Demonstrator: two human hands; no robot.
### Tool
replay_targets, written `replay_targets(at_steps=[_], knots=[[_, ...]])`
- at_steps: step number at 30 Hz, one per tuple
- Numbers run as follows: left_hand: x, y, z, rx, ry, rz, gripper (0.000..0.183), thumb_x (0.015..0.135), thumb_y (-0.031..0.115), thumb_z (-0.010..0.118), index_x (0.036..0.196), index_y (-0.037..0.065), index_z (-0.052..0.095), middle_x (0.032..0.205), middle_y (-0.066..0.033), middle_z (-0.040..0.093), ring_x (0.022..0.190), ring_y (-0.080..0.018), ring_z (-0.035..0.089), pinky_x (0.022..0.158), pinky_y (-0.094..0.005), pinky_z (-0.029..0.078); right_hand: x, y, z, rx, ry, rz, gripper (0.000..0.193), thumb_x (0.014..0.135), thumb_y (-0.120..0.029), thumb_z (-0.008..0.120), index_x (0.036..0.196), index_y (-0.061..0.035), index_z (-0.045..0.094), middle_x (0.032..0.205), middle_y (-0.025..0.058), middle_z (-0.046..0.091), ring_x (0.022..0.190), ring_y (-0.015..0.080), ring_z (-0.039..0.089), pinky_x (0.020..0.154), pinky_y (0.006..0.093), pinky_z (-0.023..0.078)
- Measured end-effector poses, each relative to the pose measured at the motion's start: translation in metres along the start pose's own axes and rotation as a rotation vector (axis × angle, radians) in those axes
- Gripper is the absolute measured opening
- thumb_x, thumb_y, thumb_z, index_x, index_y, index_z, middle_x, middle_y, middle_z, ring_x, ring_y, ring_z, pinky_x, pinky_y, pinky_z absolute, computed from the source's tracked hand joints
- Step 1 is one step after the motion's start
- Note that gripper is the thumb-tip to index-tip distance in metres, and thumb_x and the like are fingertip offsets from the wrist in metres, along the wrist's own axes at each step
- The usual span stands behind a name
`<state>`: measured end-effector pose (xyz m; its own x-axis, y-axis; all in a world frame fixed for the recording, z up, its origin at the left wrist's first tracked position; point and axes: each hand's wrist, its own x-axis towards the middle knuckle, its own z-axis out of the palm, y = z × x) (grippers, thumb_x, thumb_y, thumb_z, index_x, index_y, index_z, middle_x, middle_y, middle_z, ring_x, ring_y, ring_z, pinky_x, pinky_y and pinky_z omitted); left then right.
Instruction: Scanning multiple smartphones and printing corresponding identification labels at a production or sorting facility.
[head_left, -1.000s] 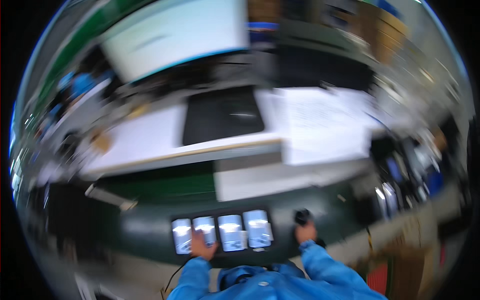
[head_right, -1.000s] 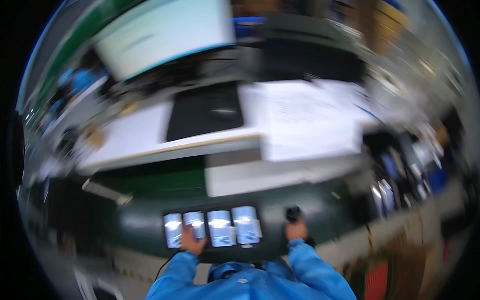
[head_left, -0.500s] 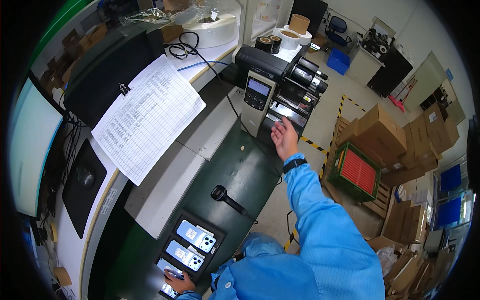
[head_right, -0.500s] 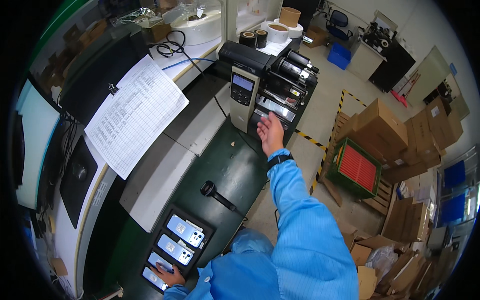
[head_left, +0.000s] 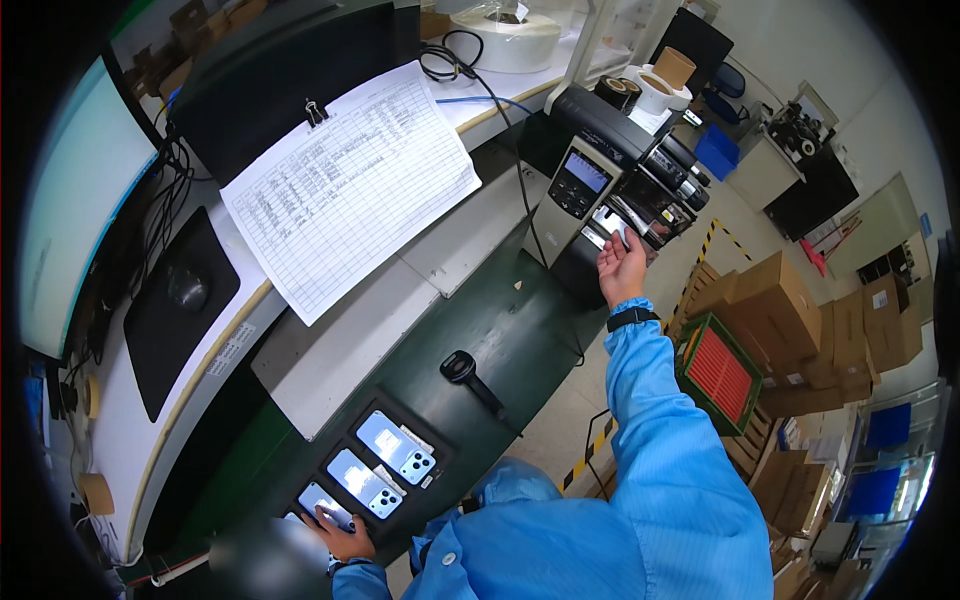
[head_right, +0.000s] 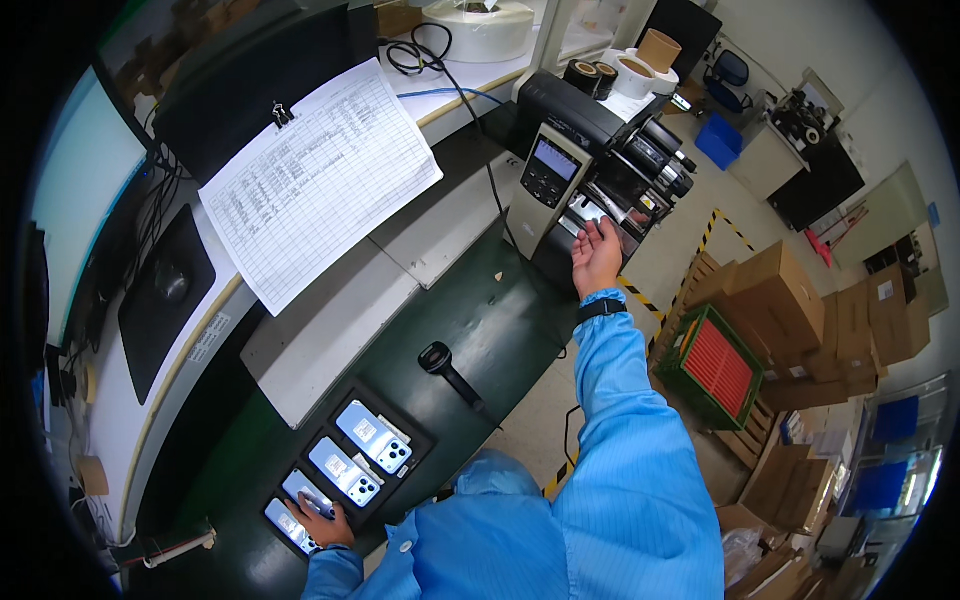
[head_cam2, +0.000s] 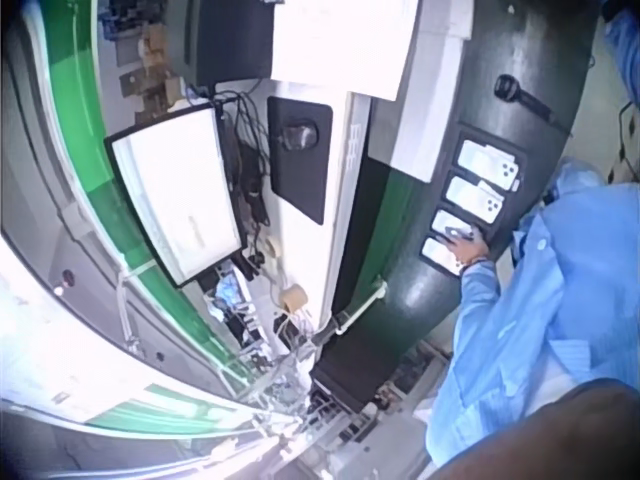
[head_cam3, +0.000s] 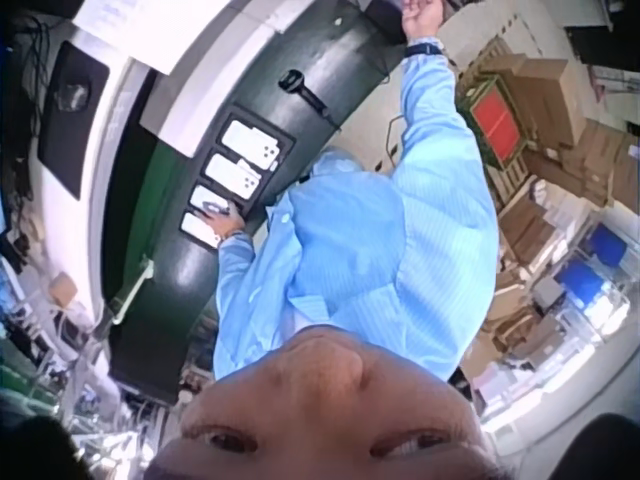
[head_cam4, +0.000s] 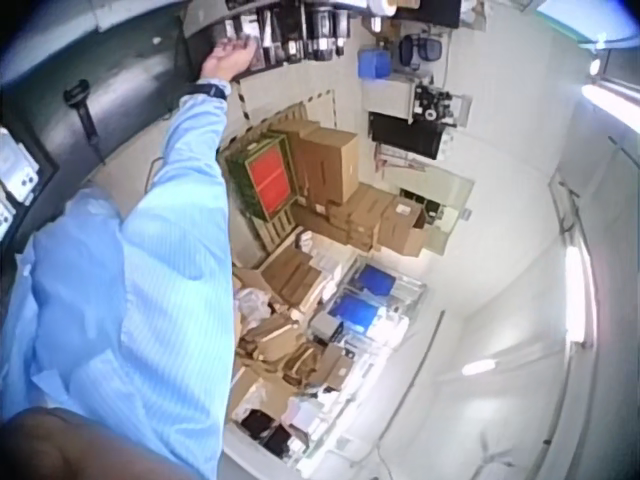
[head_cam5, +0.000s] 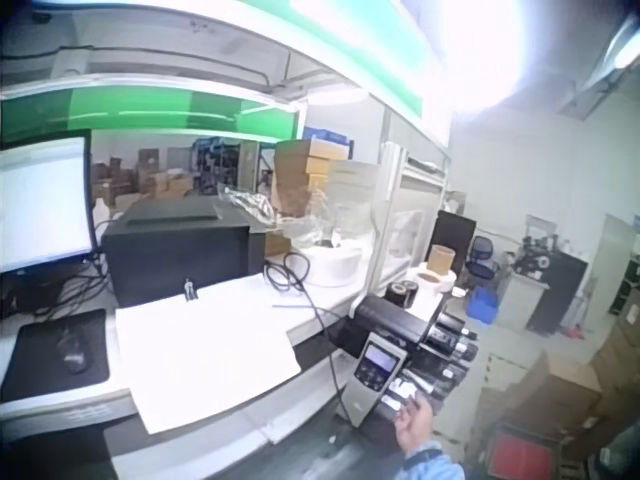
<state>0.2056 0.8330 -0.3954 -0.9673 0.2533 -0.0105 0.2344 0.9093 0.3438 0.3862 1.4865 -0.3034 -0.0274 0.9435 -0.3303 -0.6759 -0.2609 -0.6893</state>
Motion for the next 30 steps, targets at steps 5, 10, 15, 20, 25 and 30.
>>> replay_targets(at_steps=[5,10,15,20,25,30], knots=[[-0.001,-0.002,0.0,-0.005,-0.008,-0.006,0.08,0.073,0.016,0.072,0.143,0.002,0.036,0.156,-0.0251,0.017,0.138,-0.044,0.032,0.111,-0.0449,0.034,0.002,0.006,0.009,0.023,0.036,0.022,0.025,0.091,-0.024,0.062,0.113,-0.0149,0.055,0.095,0.0016,0.06,0.079,0.016,0.055,0.066,0.0286,0.047],[-0.001,0.0,-0.001,-0.004,-0.028,-0.049,0.08,0.074,0.016,0.073,0.144,0.004,0.036,0.156,-0.0245,0.016,0.138,-0.0442,0.031,0.112,-0.045,0.034,0.007,0.005,0.008,0.051,0.054,-0.018,0.021,0.089,-0.018,0.059,0.11,-0.0159,0.054,0.094,0.0013,0.059,0.079,0.0162,0.055,0.065,0.0291,0.046],[0.0,-0.002,-0.002,0.002,-0.038,-0.044,0.08,0.075,0.016,0.072,0.144,0.002,0.035,0.155,-0.0262,0.017,0.139,-0.0448,0.03,0.113,-0.0457,0.031,0.011,0.009,0.006,0.031,0.047,-0.108,0.022,0.088,-0.015,0.059,0.109,-0.0149,0.052,0.091,0.0008,0.058,0.073,0.0153,0.055,0.06,0.0272,0.046],[0.001,-0.008,0.005,0.022,0.003,-0.002,0.081,0.073,0.016,0.073,0.144,0.005,0.036,0.156,-0.0242,0.017,0.139,-0.0433,0.031,0.112,-0.045,0.034,0.0,0.008,0.017,-0.075,0.06,-0.258,0.034,0.088,-0.013,0.061,0.119,-0.0143,0.048,0.093,0.0023,0.059,0.07,0.0132,0.056,0.056,0.0247,0.045],[0.001,-0.001,0.001,0.027,-0.02,-0.05,0.081,0.073,0.016,0.074,0.144,0.004,0.037,0.156,-0.0244,0.018,0.139,-0.0433,0.031,0.111,-0.0451,0.034,-0.006,0.007,0.025,-0.298,0.203,-0.442,0.041,0.09,-0.02,0.066,0.124,-0.0083,0.047,0.093,0.0029,0.059,0.07,0.0111,0.057,0.051,0.0241,0.044],[-0.001,-0.005,0.003,0.033,-0.012,-0.021,0.081,0.073,0.016,0.073,0.144,0.004,0.036,0.156,-0.0251,0.018,0.138,-0.0436,0.031,0.112,-0.0452,0.034,0.006,0.002,0.014,-0.416,0.182,-0.51,0.024,0.092,-0.022,0.066,0.107,-0.0064,0.056,0.085,0.0008,0.058,0.069,0.0092,0.055,0.051,0.0238,0.043]])
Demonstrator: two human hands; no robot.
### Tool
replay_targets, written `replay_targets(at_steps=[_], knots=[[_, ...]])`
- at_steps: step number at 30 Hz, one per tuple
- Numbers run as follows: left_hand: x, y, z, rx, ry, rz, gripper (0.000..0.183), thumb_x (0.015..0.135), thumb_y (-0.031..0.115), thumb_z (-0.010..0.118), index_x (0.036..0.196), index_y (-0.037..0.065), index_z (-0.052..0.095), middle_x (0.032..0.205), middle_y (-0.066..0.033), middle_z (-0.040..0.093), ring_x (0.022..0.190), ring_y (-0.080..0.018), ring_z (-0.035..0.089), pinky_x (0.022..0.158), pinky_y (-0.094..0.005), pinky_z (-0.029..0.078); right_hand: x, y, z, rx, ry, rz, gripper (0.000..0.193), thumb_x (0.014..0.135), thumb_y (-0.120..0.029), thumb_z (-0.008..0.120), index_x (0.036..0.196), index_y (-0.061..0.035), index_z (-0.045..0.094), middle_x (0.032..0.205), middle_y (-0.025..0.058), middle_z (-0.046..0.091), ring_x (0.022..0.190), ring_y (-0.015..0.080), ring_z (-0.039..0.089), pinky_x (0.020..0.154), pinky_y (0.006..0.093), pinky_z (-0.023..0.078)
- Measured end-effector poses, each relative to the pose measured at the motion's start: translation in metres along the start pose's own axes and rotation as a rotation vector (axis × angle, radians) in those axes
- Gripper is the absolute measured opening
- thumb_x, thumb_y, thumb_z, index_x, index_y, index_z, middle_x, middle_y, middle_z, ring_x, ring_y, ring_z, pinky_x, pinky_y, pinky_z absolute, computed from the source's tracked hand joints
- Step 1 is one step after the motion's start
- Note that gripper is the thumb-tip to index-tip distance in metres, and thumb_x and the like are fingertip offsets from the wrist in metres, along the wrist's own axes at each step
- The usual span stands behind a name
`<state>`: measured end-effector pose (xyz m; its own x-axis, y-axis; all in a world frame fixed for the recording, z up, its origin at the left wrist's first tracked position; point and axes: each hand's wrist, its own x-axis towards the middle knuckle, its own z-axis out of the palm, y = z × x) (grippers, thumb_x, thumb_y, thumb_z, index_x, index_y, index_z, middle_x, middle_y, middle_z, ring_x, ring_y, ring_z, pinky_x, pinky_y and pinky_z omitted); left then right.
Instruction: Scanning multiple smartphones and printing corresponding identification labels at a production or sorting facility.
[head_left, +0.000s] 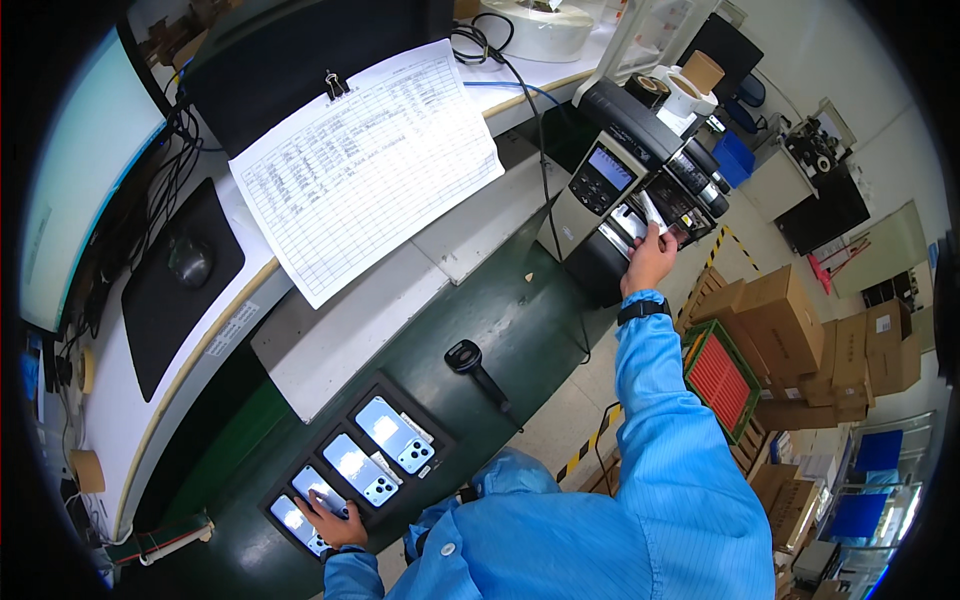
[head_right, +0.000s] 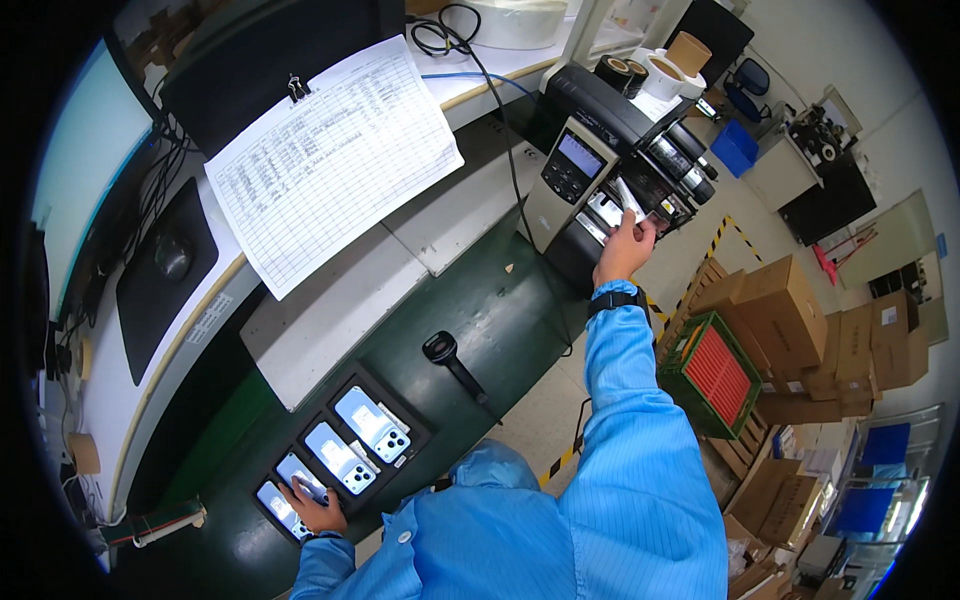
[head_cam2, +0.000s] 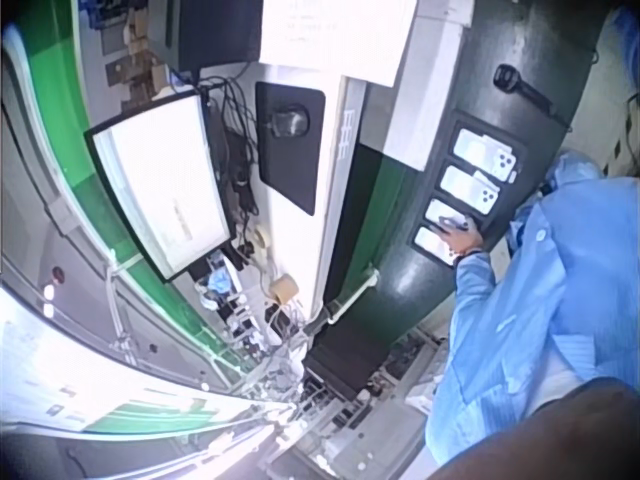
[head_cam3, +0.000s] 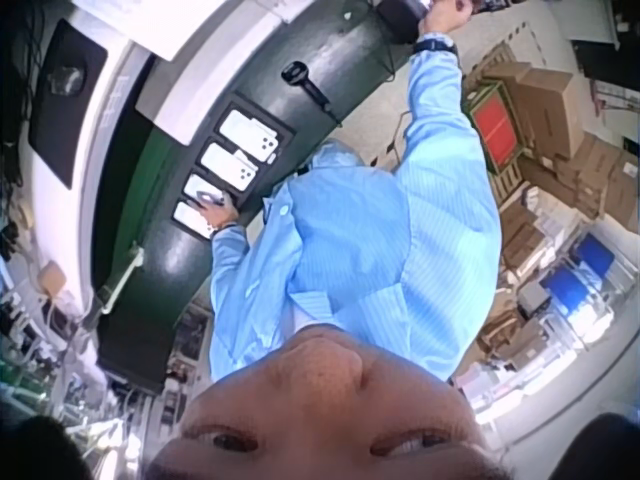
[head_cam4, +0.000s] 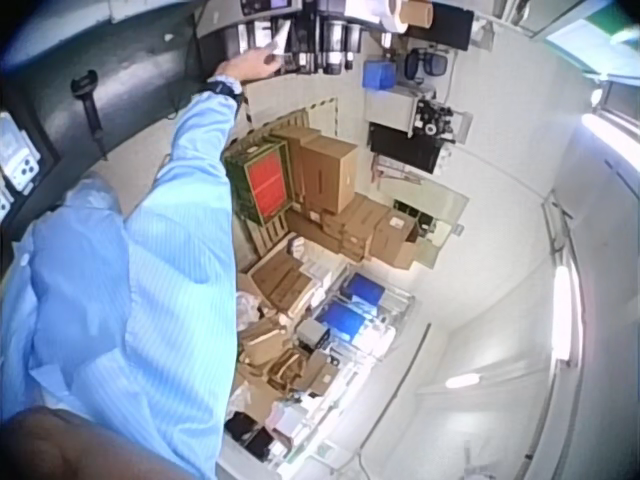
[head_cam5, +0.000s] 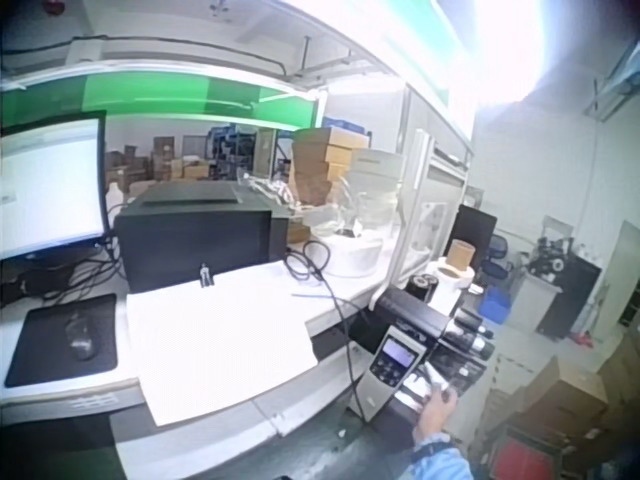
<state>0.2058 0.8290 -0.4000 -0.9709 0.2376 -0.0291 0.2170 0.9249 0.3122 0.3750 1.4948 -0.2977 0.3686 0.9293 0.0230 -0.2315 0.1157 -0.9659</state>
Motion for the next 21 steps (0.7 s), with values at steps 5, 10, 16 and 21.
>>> replay_targets(at_steps=[5,10,16,21], knots=[[0.0,-0.003,0.003,-0.021,0.01,0.024,0.081,0.073,0.016,0.073,0.143,0.003,0.036,0.155,-0.0262,0.018,0.138,-0.0441,0.031,0.112,-0.0451,0.033,-0.003,-0.006,-0.006,0.021,-0.102,0.129,0.017,0.092,-0.023,0.066,0.096,-0.0085,0.059,0.083,-0.0001,0.057,0.073,0.009,0.055,0.058,0.0247,0.045],[0.001,0.003,-0.003,-0.079,-0.019,0.021,0.079,0.076,0.016,0.07,0.145,0.0,0.033,0.155,-0.0286,0.016,0.141,-0.0456,0.025,0.115,-0.0458,0.027,-0.003,-0.011,-0.011,0.47,-0.147,0.443,0.019,0.094,-0.024,0.065,0.103,-0.0085,0.06,0.094,0.0027,0.062,0.087,0.0155,0.058,0.076,0.0318,0.048],[0.005,0.004,0.001,-0.067,-0.022,0.022,0.079,0.076,0.016,0.07,0.145,0.001,0.033,0.154,-0.0285,0.016,0.141,-0.0457,0.025,0.114,-0.0459,0.028,-0.008,-0.003,0.008,0.65,-0.272,0.574,0.02,0.091,-0.025,0.068,0.103,-0.0097,0.063,0.089,0.0011,0.065,0.083,0.0136,0.059,0.07,0.025,0.05],[0.002,0.002,-0.005,-0.05,-0.027,0.011,0.079,0.076,0.019,0.07,0.144,0.0,0.034,0.154,-0.0287,0.017,0.14,-0.0461,0.026,0.114,-0.0461,0.028,-0.013,-0.006,0.038,0.369,-0.245,0.383,0.014,0.091,-0.019,0.068,0.096,-0.0068,0.065,0.083,0.0013,0.064,0.067,0.0102,0.057,0.06,0.022,0.048]])
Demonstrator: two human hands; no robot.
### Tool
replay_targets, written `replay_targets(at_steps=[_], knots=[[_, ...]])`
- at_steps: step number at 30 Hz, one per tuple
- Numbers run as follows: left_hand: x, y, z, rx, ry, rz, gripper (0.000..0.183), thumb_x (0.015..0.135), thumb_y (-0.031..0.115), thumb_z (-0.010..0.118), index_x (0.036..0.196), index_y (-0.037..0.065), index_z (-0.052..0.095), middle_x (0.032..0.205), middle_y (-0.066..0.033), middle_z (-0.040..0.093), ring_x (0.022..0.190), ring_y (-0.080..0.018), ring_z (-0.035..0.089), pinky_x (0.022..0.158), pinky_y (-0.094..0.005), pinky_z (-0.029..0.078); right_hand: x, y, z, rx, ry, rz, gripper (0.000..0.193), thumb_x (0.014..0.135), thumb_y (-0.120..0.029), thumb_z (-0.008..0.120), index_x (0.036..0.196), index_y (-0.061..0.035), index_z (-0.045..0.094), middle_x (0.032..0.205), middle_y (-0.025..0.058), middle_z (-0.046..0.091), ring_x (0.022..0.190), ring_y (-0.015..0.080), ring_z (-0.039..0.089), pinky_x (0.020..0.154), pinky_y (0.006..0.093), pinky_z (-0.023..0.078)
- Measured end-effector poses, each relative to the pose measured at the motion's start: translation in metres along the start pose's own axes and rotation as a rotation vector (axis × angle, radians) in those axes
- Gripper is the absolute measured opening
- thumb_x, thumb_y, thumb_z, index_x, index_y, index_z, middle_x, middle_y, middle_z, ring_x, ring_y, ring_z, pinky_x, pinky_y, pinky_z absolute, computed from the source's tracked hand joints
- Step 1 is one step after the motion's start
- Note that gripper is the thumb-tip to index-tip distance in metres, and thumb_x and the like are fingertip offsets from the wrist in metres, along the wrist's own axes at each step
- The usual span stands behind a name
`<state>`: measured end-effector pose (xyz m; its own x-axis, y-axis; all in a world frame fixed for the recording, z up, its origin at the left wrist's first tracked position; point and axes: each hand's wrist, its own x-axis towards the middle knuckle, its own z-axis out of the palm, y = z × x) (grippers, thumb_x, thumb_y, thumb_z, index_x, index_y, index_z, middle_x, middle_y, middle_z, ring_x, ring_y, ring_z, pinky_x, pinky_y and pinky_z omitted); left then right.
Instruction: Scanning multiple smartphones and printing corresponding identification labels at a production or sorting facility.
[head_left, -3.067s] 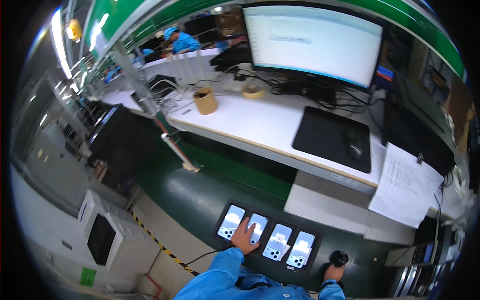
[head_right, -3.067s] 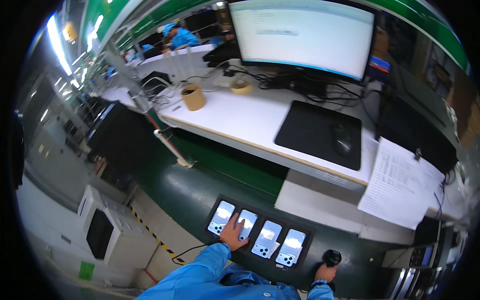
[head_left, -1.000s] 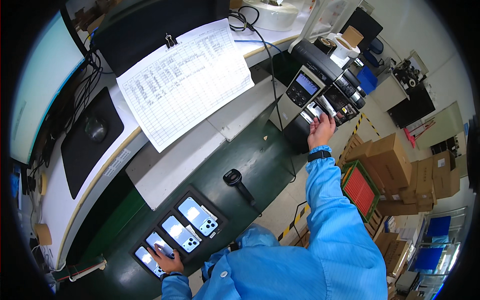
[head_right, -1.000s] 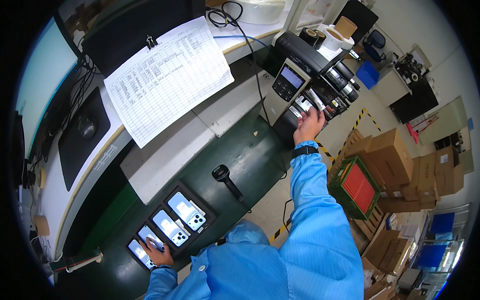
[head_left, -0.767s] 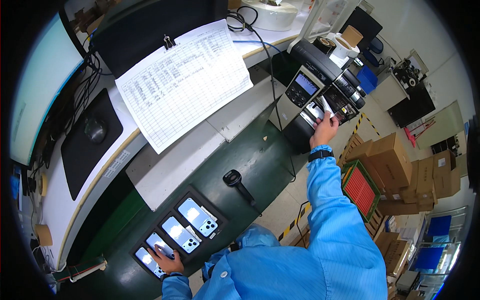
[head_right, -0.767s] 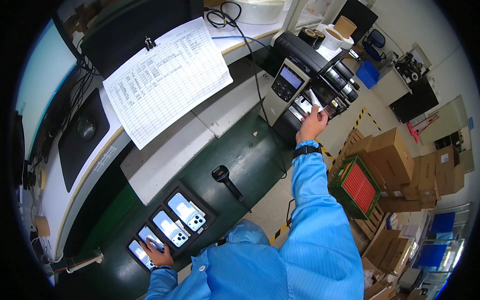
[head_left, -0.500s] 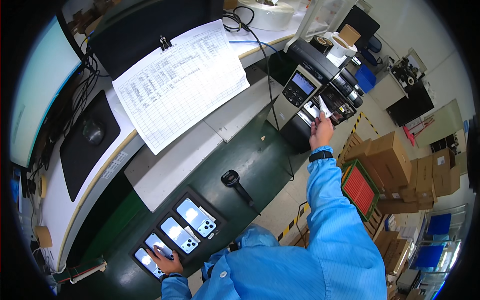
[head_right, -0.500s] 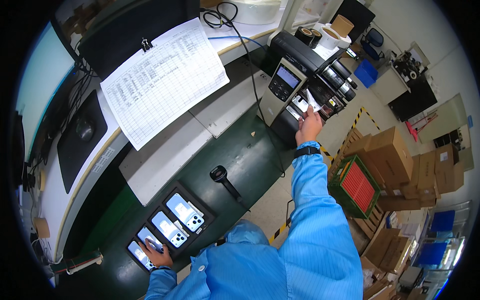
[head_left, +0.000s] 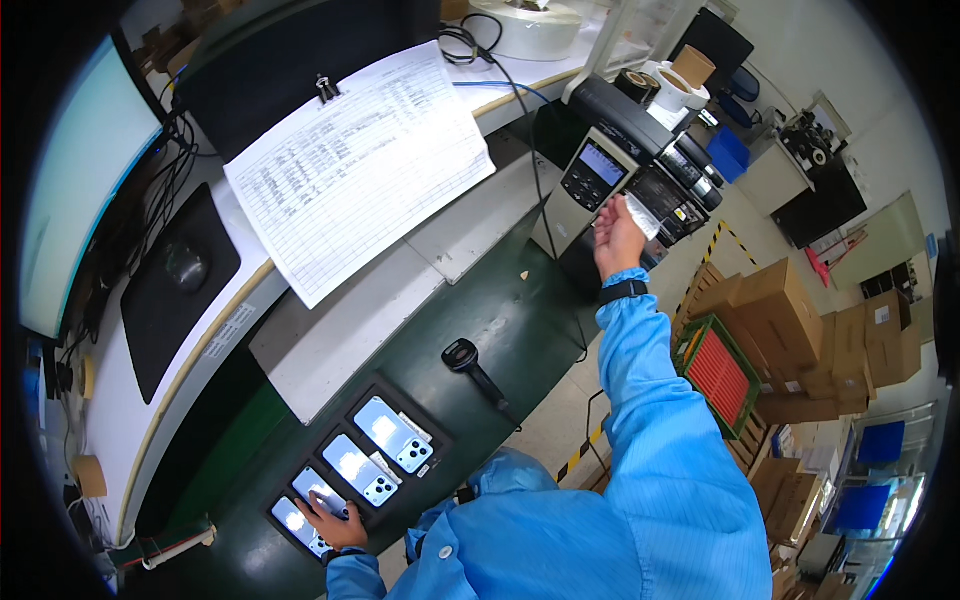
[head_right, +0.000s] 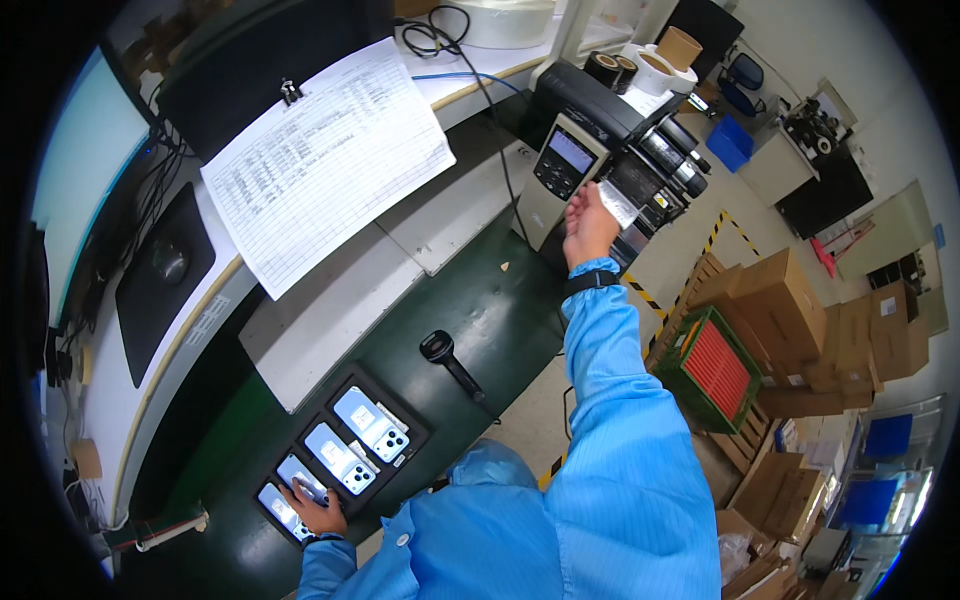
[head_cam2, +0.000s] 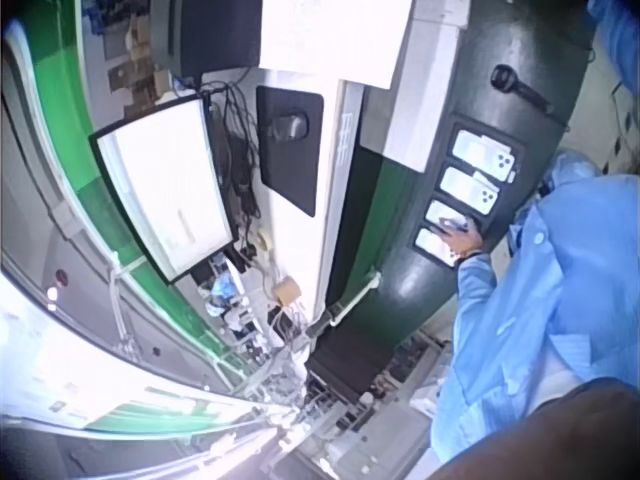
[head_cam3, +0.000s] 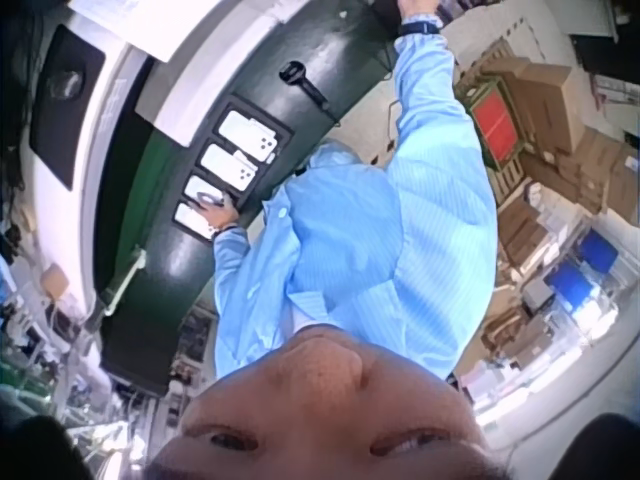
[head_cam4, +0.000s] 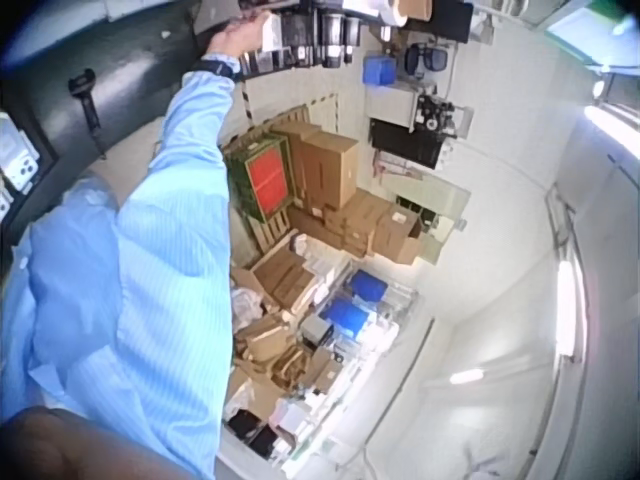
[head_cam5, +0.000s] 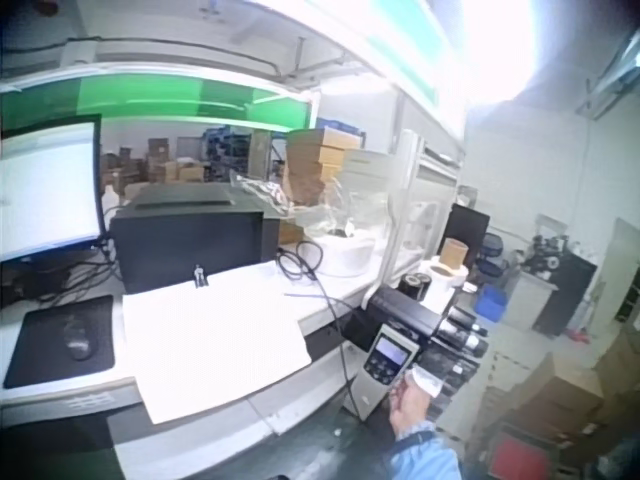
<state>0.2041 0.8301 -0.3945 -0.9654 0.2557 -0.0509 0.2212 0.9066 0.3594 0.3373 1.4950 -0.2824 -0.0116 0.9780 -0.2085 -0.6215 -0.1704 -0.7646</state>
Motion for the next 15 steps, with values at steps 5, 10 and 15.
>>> replay_targets(at_steps=[5,10,15], knots=[[-0.008,-0.027,0.004,-0.081,0.049,-0.001,0.079,0.07,0.024,0.077,0.138,0.0,0.042,0.154,-0.0278,0.021,0.138,-0.0461,0.031,0.111,-0.0486,0.033,0.029,0.038,-0.042,-0.389,0.194,-0.029,0.021,0.093,-0.02,0.063,0.106,-0.0028,0.063,0.091,0.0077,0.066,0.079,0.0152,0.064,0.065,0.0256,0.052],[0.004,-0.03,0.024,-0.317,0.094,0.034,0.086,0.066,0.024,0.08,0.136,-0.002,0.038,0.151,-0.0304,0.022,0.138,-0.0474,0.027,0.113,-0.0483,0.029,-0.123,0.102,-0.096,-0.612,-0.121,0.219,0.015,0.093,-0.021,0.064,0.096,-0.0066,0.066,0.079,-0.0002,0.064,0.065,0.0077,0.056,0.054,0.0208,0.045],[-0.007,-0.035,0.006,-0.708,0.113,-0.086,0.072,0.078,0.004,0.054,0.145,0.001,0.031,0.152,-0.0211,0.03,0.142,-0.0352,0.029,0.118,-0.0401,0.02,-0.362,0.198,-0.064,-1.061,-1.113,0.904,0.029,0.095,-0.029,0.06,0.098,-0.0018,0.07,0.073,0.0045,0.065,0.062,0.0128,0.063,0.05,0.0255,0.049]])
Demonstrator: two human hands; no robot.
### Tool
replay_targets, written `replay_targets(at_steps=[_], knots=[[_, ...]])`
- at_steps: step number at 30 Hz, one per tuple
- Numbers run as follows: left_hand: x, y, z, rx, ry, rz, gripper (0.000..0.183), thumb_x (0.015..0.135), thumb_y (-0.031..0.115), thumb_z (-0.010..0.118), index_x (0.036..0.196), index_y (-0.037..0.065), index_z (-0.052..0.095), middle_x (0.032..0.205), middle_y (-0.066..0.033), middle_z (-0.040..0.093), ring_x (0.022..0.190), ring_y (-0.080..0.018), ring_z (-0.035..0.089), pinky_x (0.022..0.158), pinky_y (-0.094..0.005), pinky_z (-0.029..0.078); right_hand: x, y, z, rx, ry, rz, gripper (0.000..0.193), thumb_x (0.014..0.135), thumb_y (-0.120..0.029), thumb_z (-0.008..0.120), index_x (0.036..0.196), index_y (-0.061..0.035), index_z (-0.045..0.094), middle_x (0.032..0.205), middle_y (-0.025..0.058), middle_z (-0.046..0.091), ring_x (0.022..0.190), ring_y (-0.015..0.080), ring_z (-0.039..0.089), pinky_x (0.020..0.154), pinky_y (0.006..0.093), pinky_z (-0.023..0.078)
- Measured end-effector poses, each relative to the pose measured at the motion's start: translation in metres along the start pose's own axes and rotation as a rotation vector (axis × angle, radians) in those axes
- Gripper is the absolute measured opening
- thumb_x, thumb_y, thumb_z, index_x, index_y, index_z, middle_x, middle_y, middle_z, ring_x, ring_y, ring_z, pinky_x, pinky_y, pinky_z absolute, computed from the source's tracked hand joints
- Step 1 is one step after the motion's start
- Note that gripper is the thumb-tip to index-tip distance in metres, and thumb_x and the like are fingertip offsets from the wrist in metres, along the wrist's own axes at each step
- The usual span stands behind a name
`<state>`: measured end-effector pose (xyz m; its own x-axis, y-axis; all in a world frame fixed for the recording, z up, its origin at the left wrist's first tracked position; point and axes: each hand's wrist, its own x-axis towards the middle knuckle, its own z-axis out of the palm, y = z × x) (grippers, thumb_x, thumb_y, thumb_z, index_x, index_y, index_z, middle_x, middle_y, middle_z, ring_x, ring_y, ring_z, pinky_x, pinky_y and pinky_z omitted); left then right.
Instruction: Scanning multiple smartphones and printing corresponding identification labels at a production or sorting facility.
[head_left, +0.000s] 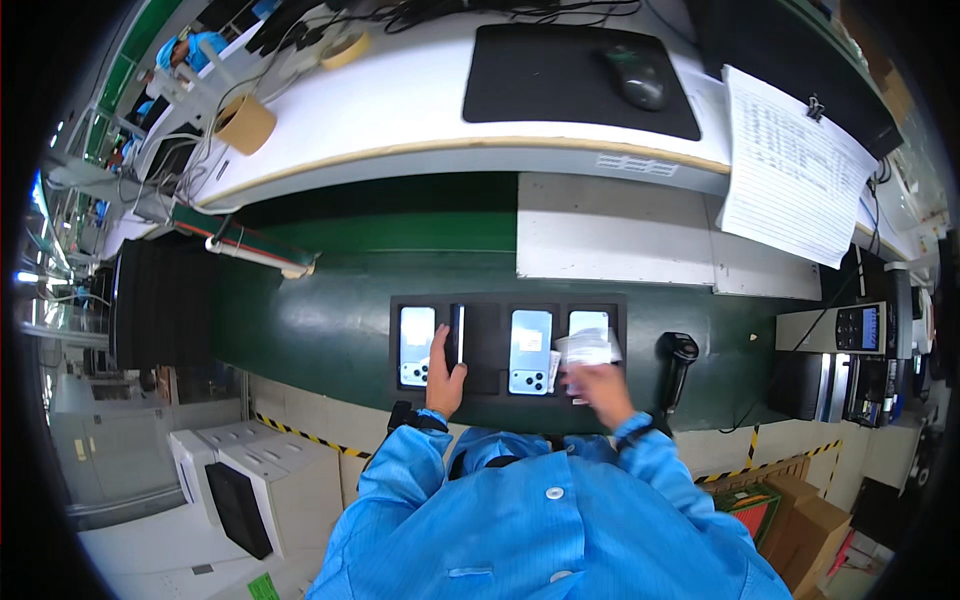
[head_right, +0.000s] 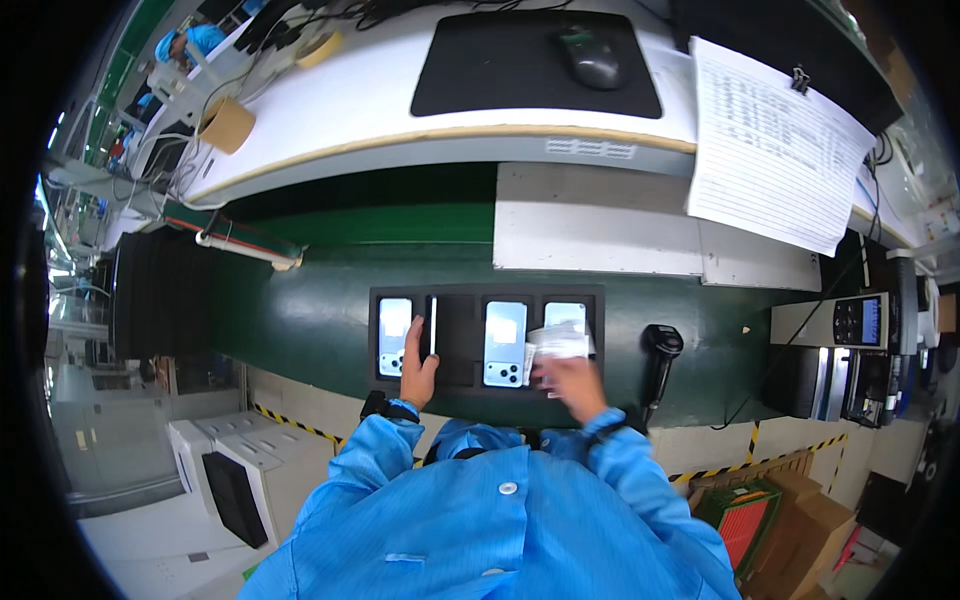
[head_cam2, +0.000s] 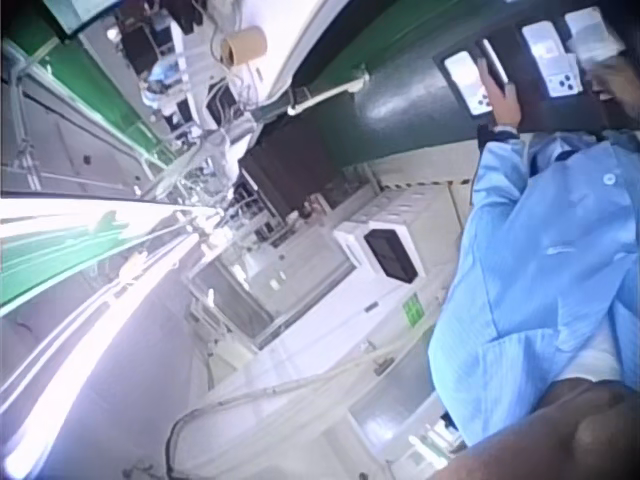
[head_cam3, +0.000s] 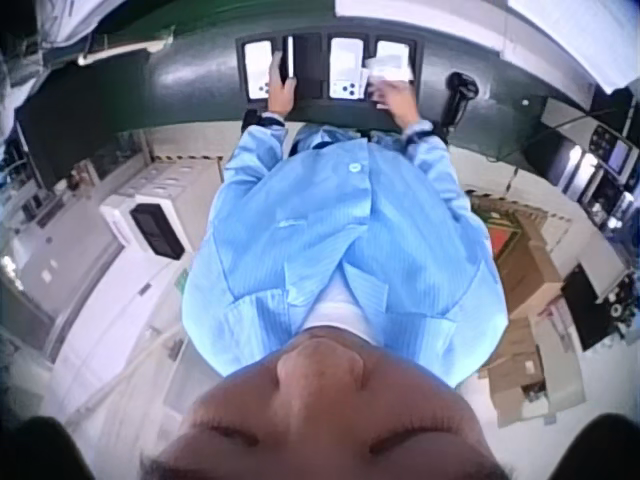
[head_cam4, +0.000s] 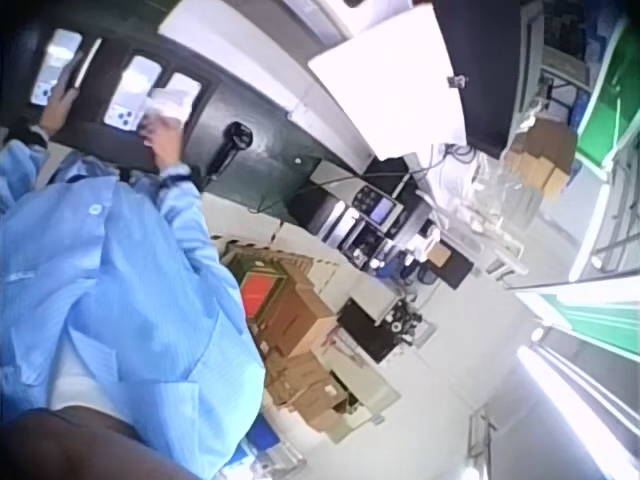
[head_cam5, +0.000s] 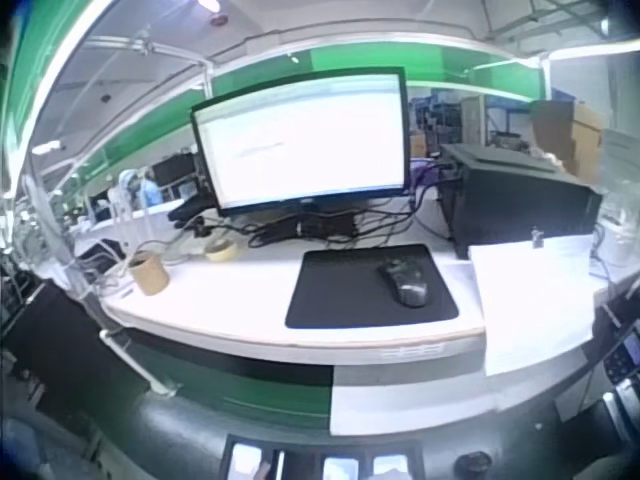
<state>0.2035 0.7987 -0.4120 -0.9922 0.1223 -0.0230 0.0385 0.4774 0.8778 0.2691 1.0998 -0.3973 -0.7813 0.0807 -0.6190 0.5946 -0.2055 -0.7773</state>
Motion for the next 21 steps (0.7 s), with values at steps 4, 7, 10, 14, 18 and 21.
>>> replay_targets(at_steps=[4,7,10,14,18,21], knots=[[-0.013,-0.009,-0.008,-0.086,-0.007,-0.098,0.068,0.082,0.003,0.049,0.147,0.001,0.03,0.152,-0.0198,0.032,0.142,-0.032,0.031,0.117,-0.0385,0.022,0.041,-0.003,0.13,-0.429,-0.533,0.203,0.03,0.093,-0.03,0.058,0.096,-0.0026,0.069,0.072,0.0033,0.065,0.053,0.0102,0.059,0.041,0.0245,0.042],[-0.005,-0.006,0.002,-0.031,-0.001,-0.039,0.064,0.083,0.011,0.054,0.142,-0.001,0.035,0.148,-0.025,0.035,0.138,-0.0394,0.034,0.115,-0.0409,0.026,0.053,0.005,0.158,-0.623,-0.51,0.188,0.032,0.09,-0.032,0.06,0.091,-0.0018,0.069,0.069,0.0054,0.067,0.05,0.0121,0.06,0.041,0.0267,0.044],[-0.007,0.005,0.008,0.304,0.02,0.047,0.07,0.079,0.023,0.067,0.138,0.0,0.04,0.146,-0.0263,0.036,0.135,-0.0432,0.036,0.113,-0.0452,0.029,0.046,0.027,0.138,-1.091,-0.169,-0.16,0.043,0.085,-0.038,0.064,0.069,0.0015,0.069,0.072,0.0188,0.069,0.062,0.0316,0.067,0.061,0.0432,0.053],[-0.013,0.022,0.008,0.614,0.035,-0.004,0.07,0.076,0.024,0.07,0.136,0.001,0.043,0.146,-0.0259,0.035,0.136,-0.0432,0.033,0.111,-0.0486,0.031,-0.003,-0.001,0.023,-0.828,0.606,-0.331,0.034,0.076,-0.024,0.071,0.103,-0.0041,0.065,0.091,0.0157,0.067,0.081,0.034,0.063,0.075,0.0452,0.052],[-0.015,0.006,-0.007,0.4,0.123,0.079,0.062,0.077,0.024,0.069,0.131,0.002,0.047,0.143,-0.0264,0.036,0.133,-0.0448,0.033,0.111,-0.0557,0.025,0.003,0.032,-0.109,-0.86,1.251,-0.178,0.066,0.071,-0.023,0.076,0.127,-0.0025,0.049,0.109,0.0205,0.062,0.102,0.0347,0.059,0.088,0.0463,0.048],[-0.019,-0.006,-0.033,0.614,0.336,0.014,0.065,0.076,0.025,0.068,0.132,0.001,0.045,0.138,-0.0264,0.038,0.13,-0.0429,0.035,0.11,-0.0572,0.024,0.01,0.036,-0.149,-0.441,0.87,0.025,0.048,0.076,-0.019,0.074,0.116,0.0028,0.057,0.09,0.0169,0.067,0.074,0.0256,0.065,0.072,0.0375,0.051]])
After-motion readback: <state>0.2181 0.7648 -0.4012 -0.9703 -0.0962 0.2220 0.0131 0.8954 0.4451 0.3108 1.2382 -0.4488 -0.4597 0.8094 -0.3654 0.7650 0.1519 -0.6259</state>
